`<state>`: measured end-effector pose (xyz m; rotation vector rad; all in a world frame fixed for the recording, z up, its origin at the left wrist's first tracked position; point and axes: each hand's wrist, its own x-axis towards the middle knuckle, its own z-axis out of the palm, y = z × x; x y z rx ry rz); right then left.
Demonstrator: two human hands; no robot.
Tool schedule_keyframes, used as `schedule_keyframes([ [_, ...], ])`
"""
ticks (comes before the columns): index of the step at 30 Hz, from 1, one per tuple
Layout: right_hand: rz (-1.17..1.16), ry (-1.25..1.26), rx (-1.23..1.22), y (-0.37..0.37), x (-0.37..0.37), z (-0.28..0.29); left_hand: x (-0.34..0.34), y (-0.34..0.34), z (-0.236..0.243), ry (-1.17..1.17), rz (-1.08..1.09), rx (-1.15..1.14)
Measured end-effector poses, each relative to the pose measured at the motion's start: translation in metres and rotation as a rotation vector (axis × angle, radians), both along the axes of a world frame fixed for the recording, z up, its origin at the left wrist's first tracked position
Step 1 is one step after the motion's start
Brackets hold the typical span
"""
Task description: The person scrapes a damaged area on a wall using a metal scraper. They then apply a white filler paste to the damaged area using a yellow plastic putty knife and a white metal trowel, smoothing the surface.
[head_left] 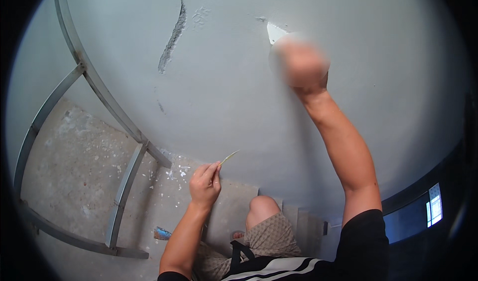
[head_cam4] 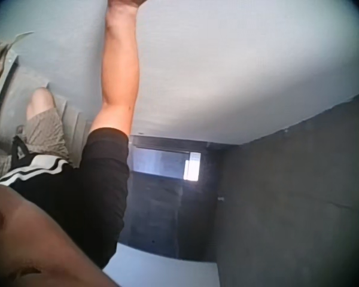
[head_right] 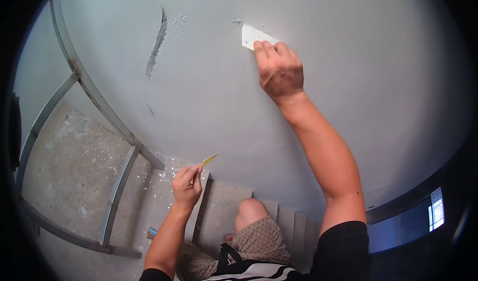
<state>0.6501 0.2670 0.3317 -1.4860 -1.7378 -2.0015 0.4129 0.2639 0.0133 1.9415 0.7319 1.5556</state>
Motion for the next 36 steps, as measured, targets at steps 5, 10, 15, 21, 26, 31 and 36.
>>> schedule_keyframes([
  [5, 0.017, 0.053, -0.096, -0.004, -0.003, -0.017, -0.005, 0.001, -0.002, 0.006, 0.016, -0.01],
  [10, 0.176, 0.294, -0.268, -0.02, -0.012, -0.057, -0.012, -0.002, -0.001, -0.034, -0.001, -0.08],
  [15, 0.455, 1.434, -0.186, -0.053, -0.057, -0.109, -0.027, -0.007, 0.006, -0.168, -0.12, -0.364],
  [21, 0.965, 2.334, -0.032, -0.072, -0.075, -0.146, -0.041, -0.026, 0.086, -0.39, -0.47, -0.792],
  [26, 1.013, 2.356, -0.118, -0.077, -0.084, -0.148, -0.042, -0.018, 0.109, -0.351, -0.509, -0.884],
  [31, 0.989, 2.313, -0.228, -0.084, -0.085, -0.151, -0.034, -0.011, 0.108, -0.382, -0.565, -0.994],
  [36, 0.865, 2.187, -0.343, -0.099, -0.09, -0.171, -0.027, -0.003, 0.107, -0.463, -0.5, -0.835],
])
